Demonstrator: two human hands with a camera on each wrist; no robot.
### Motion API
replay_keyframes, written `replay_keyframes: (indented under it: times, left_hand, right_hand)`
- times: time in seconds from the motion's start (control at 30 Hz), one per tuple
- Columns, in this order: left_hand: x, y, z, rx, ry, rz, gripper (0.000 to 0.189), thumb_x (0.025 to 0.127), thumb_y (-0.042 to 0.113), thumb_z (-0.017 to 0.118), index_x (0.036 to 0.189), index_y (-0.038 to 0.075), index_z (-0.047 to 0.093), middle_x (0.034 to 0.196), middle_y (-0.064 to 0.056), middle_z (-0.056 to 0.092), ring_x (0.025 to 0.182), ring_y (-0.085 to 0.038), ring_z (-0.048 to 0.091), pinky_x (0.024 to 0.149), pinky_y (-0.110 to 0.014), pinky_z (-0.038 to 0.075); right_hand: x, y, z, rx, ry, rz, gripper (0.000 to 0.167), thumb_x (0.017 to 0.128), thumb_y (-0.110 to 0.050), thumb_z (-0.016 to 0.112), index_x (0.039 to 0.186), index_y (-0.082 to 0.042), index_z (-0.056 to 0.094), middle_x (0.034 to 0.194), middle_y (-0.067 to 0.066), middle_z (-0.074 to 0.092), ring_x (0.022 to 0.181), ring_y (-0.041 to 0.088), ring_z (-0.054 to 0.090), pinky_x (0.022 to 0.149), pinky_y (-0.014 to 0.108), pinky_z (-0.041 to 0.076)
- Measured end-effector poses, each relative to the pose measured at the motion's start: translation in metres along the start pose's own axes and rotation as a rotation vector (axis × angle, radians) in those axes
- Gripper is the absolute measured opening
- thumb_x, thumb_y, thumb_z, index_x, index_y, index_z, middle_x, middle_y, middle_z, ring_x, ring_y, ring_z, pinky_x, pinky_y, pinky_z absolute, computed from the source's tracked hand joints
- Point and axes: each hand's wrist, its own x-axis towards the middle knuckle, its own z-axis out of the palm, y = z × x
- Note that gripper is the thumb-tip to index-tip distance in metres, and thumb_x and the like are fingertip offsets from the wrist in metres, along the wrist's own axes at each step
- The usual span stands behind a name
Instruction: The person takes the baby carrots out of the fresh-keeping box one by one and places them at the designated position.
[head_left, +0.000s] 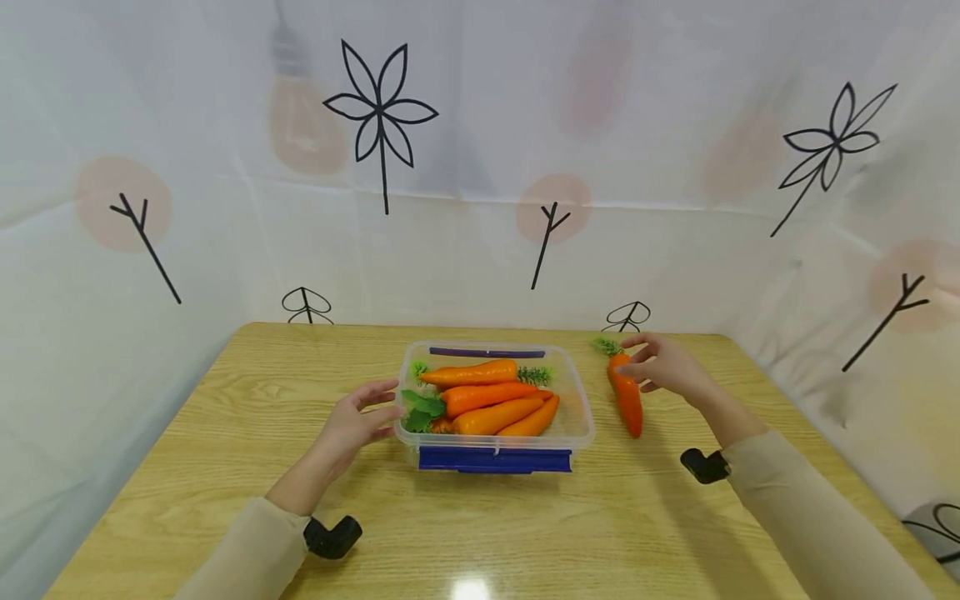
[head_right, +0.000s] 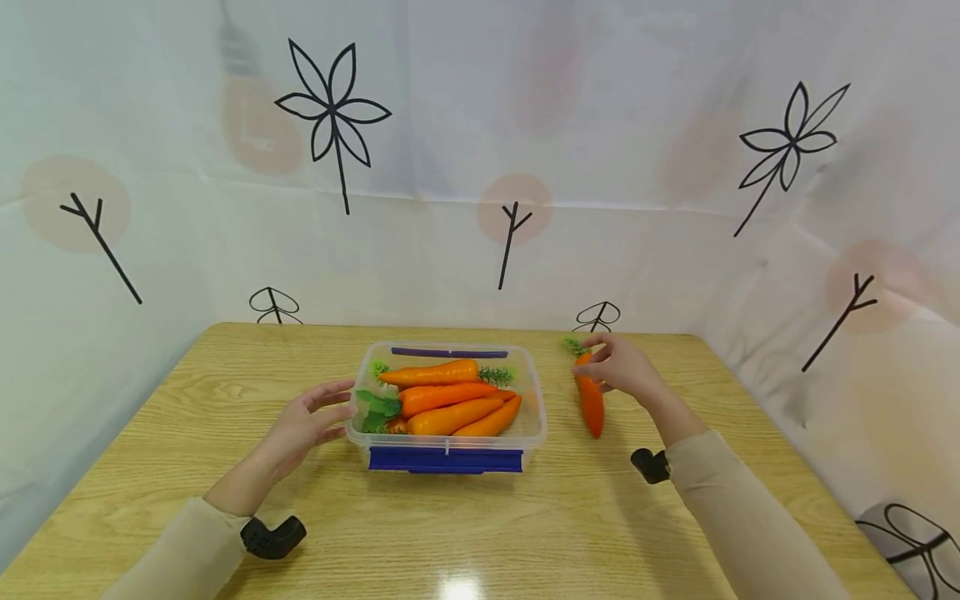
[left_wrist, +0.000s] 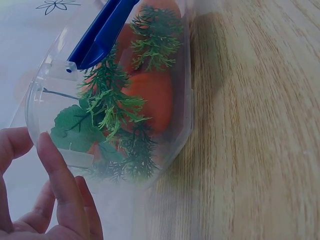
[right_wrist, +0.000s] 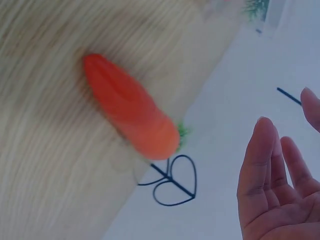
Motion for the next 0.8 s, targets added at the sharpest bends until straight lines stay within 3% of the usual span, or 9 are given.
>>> replay_keyframes:
  times: [0.3,0.57,0.8]
  left_hand:
    - [-0.001,0.002,0.001,-0.011,0.010,-0.006,0.049,0.089,0.010,0.064,0.134,0.003,0.047,0.129,-0.019,0.043,0.091,-0.019,0.059,0.076,-0.030,0.052]
    - [0.001,0.001,0.001,-0.011,0.013,-0.017,0.049,0.088,0.010,0.064,0.134,0.005,0.048,0.129,-0.018,0.043,0.096,-0.023,0.058,0.076,-0.030,0.052]
    - [0.000,0.002,0.001,-0.013,0.008,-0.011,0.049,0.089,0.010,0.063,0.134,0.004,0.047,0.130,-0.019,0.042,0.097,-0.025,0.058,0.077,-0.030,0.052]
  right_hand:
    - [0.005,-0.023,0.000,-0.011,0.002,-0.069,0.054,0.084,-0.021,0.071,0.127,0.004,0.048,0.097,0.018,0.056,0.080,0.036,0.060,0.064,0.034,0.055]
    - [0.009,-0.042,0.001,-0.042,-0.008,-0.092,0.049,0.085,-0.020,0.070,0.124,0.002,0.050,0.098,0.017,0.055,0.074,0.023,0.060,0.062,0.031,0.054]
    - [0.016,-0.056,0.004,-0.061,-0.012,-0.098,0.045,0.084,-0.017,0.071,0.121,0.001,0.053,0.095,0.016,0.056,0.072,0.023,0.060,0.062,0.032,0.054]
